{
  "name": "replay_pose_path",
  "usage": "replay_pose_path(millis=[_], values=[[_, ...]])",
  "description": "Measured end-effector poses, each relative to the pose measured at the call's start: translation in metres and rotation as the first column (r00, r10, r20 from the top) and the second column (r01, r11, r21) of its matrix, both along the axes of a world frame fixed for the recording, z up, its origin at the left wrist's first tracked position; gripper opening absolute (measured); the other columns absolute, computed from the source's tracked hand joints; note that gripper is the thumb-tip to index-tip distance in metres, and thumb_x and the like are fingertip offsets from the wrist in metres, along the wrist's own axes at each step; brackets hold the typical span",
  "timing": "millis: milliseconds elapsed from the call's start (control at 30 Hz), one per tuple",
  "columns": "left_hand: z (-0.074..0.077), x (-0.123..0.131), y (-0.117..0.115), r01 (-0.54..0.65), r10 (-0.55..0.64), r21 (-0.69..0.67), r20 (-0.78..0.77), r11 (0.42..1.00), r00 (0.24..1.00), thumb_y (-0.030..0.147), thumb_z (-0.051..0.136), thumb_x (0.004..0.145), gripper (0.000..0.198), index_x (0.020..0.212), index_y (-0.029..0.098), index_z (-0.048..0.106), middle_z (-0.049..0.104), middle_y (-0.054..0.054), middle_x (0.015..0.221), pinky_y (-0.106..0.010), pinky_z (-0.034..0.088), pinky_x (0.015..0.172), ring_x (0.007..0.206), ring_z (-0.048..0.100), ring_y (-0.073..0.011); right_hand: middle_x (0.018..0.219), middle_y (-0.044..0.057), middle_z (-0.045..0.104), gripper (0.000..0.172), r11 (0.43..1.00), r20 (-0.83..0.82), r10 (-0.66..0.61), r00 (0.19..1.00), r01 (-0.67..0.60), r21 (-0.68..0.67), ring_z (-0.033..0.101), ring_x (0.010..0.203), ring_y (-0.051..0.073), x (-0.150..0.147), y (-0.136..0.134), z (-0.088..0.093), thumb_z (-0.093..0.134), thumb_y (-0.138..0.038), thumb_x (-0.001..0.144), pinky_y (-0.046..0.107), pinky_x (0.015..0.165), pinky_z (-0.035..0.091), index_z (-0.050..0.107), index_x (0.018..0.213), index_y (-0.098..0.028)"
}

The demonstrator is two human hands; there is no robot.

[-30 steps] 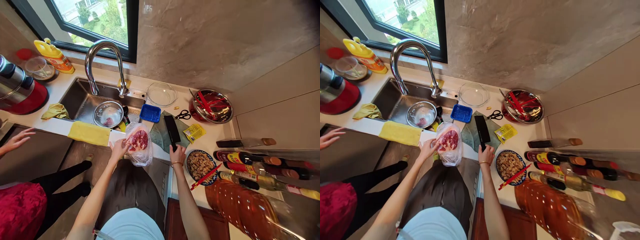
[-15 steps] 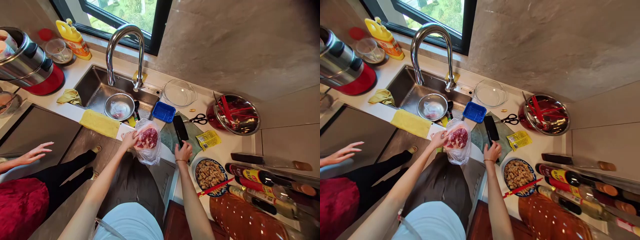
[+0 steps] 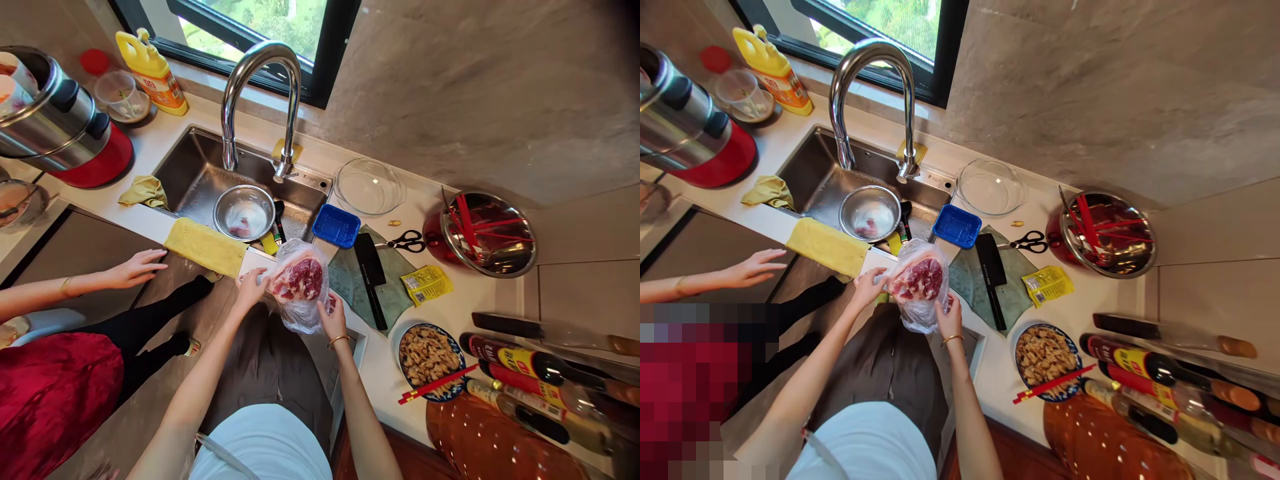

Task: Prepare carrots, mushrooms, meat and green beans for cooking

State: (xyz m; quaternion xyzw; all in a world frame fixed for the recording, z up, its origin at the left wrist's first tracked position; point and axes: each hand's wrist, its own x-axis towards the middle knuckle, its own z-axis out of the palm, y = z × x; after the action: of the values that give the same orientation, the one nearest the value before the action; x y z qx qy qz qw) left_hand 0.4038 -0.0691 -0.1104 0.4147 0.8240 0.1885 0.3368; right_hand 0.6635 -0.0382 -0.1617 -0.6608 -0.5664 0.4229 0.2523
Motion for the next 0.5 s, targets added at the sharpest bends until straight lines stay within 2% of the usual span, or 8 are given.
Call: replay_pose_path(millis=[133, 233, 300, 400, 500], values=[[-0.003, 0.005, -0.009, 0.007, -0.008, 0.038, 0.025, 0.999, 1.0, 0.035, 0.048, 0.087, 0.03, 0.109, 0.02, 0.063, 0.066, -0.009, 0.114, -0.043, 0.031, 0.101, 0.11, 0.057, -0.0243, 0.093, 0.01, 0.067, 0.065, 0.981, -0.12, -0.085, 0.989, 0.062, -0.184, 0.063, 0.081, 0.021, 0.0, 0.004, 0.001, 0.069, -0.051, 0.059, 0.037, 0.073, 0.051, 0.054, 0.111, -0.015], [-0.006, 0.01, -0.008, 0.053, -0.055, 0.043, 0.064, 0.998, 0.996, 0.037, 0.052, 0.084, 0.03, 0.105, 0.018, 0.063, 0.068, -0.01, 0.107, -0.037, 0.039, 0.093, 0.102, 0.06, -0.0227, 0.09, 0.009, 0.07, 0.057, 0.912, -0.327, -0.2, 0.924, 0.054, -0.406, 0.065, 0.074, 0.021, -0.012, 0.01, 0.012, 0.07, -0.051, 0.059, 0.034, 0.066, 0.052, 0.059, 0.103, -0.015], [-0.006, 0.012, -0.003, 0.072, -0.075, 0.034, 0.088, 0.997, 0.993, 0.041, 0.055, 0.082, 0.034, 0.104, 0.015, 0.062, 0.068, -0.011, 0.103, -0.033, 0.043, 0.086, 0.097, 0.061, -0.0224, 0.093, 0.009, 0.071, 0.05, 0.869, -0.446, -0.26, 0.856, 0.006, -0.495, 0.066, 0.075, 0.022, -0.021, 0.015, 0.023, 0.07, -0.048, 0.061, 0.035, 0.066, 0.053, 0.062, 0.098, -0.016], [-0.004, 0.015, 0.013, 0.103, -0.106, 0.031, 0.09, 0.994, 0.99, 0.045, 0.054, 0.081, 0.038, 0.102, 0.014, 0.062, 0.068, -0.012, 0.099, -0.031, 0.045, 0.08, 0.093, 0.063, -0.0226, 0.093, 0.008, 0.072, 0.044, 0.86, -0.521, -0.264, 0.812, -0.047, -0.508, 0.068, 0.08, 0.024, -0.03, 0.021, 0.035, 0.073, -0.042, 0.059, 0.036, 0.07, 0.054, 0.066, 0.094, -0.017], [-0.003, 0.017, 0.031, 0.181, -0.182, 0.03, 0.037, 0.983, 0.983, 0.045, 0.053, 0.082, 0.038, 0.101, 0.014, 0.063, 0.068, -0.012, 0.097, -0.031, 0.045, 0.078, 0.09, 0.063, -0.0234, 0.09, 0.008, 0.073, 0.042, 0.868, -0.507, -0.233, 0.83, -0.057, -0.493, 0.068, 0.078, 0.024, -0.03, 0.025, 0.037, 0.074, -0.036, 0.055, 0.036, 0.069, 0.054, 0.066, 0.091, -0.016]])
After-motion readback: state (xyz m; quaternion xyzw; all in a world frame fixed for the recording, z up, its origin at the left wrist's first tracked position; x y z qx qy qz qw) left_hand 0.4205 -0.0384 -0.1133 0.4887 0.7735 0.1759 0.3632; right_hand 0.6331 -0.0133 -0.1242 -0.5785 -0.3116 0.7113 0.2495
